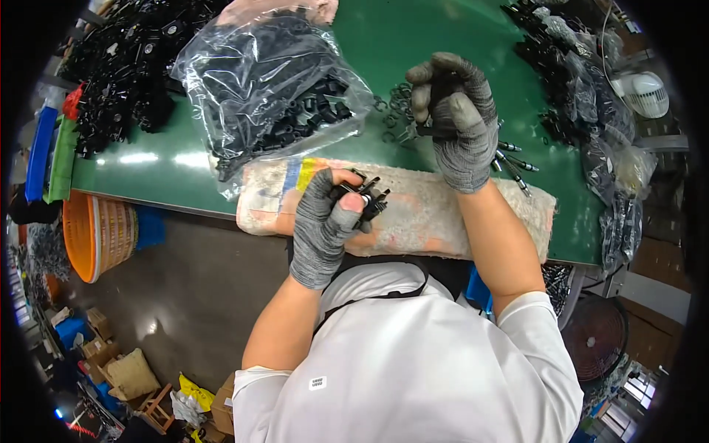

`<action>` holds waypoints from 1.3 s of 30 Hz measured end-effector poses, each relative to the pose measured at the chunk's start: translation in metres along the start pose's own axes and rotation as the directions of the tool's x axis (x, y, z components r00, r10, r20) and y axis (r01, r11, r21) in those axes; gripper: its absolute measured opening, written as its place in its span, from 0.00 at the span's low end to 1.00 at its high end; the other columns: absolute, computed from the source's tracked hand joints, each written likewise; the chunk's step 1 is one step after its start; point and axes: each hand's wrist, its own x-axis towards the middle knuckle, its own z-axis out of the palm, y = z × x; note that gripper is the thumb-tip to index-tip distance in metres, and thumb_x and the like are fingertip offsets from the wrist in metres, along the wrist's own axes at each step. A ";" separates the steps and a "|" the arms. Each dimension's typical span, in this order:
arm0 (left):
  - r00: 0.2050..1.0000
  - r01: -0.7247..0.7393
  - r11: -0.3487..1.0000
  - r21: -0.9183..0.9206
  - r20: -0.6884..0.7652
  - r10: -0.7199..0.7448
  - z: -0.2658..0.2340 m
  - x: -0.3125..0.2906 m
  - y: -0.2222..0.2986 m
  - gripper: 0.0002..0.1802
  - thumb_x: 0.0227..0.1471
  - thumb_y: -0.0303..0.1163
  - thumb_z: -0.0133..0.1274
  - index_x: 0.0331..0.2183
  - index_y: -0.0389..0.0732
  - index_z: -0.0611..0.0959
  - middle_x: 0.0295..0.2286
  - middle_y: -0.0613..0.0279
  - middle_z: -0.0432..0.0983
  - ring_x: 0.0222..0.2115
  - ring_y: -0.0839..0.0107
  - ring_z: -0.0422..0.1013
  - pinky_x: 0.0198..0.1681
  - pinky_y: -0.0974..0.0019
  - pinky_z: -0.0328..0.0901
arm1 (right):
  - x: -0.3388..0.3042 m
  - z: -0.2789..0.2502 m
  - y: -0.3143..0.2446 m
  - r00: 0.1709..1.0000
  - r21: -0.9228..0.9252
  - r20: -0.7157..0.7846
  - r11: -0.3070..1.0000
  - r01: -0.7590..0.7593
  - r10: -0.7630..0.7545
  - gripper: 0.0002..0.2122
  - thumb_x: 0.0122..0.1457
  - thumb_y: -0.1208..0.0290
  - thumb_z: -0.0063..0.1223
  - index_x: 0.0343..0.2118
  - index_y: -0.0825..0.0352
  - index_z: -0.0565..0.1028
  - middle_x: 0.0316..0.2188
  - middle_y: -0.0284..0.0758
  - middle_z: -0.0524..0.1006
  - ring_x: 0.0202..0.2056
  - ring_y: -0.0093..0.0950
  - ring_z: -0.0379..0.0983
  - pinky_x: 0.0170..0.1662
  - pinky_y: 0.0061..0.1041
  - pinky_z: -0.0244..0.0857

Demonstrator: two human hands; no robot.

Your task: Assembling small black components and metal fasteners at a workstation.

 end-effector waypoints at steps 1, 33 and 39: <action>1.000 0.012 1.000 -0.008 0.008 -0.012 -0.001 0.000 -0.003 0.21 0.55 0.43 0.59 0.41 0.38 0.73 0.29 0.59 0.75 0.22 0.77 0.69 0.27 0.73 0.67 | -0.002 -0.003 0.001 1.000 -0.005 -0.002 1.000 -0.004 0.004 0.21 0.61 0.62 0.50 0.55 0.67 0.69 0.44 0.43 0.76 0.33 0.24 0.70 0.37 0.22 0.67; 1.000 -0.029 0.998 0.059 0.012 0.028 -0.013 -0.006 0.005 0.21 0.55 0.45 0.59 0.41 0.38 0.75 0.32 0.61 0.73 0.30 0.73 0.70 0.36 0.69 0.67 | -0.010 0.039 0.016 0.950 -0.250 -0.257 0.962 0.111 -0.176 0.21 0.63 0.65 0.51 0.57 0.63 0.66 0.44 0.38 0.73 0.36 0.21 0.68 0.37 0.19 0.67; 0.993 -0.121 0.973 0.197 0.021 0.119 -0.009 -0.027 0.044 0.17 0.55 0.39 0.58 0.41 0.39 0.76 0.37 0.63 0.71 0.40 0.71 0.68 0.47 0.67 0.64 | -0.011 0.071 -0.023 0.956 -0.261 -0.269 0.964 0.048 -0.121 0.18 0.63 0.65 0.51 0.55 0.62 0.69 0.43 0.34 0.73 0.36 0.20 0.68 0.37 0.19 0.66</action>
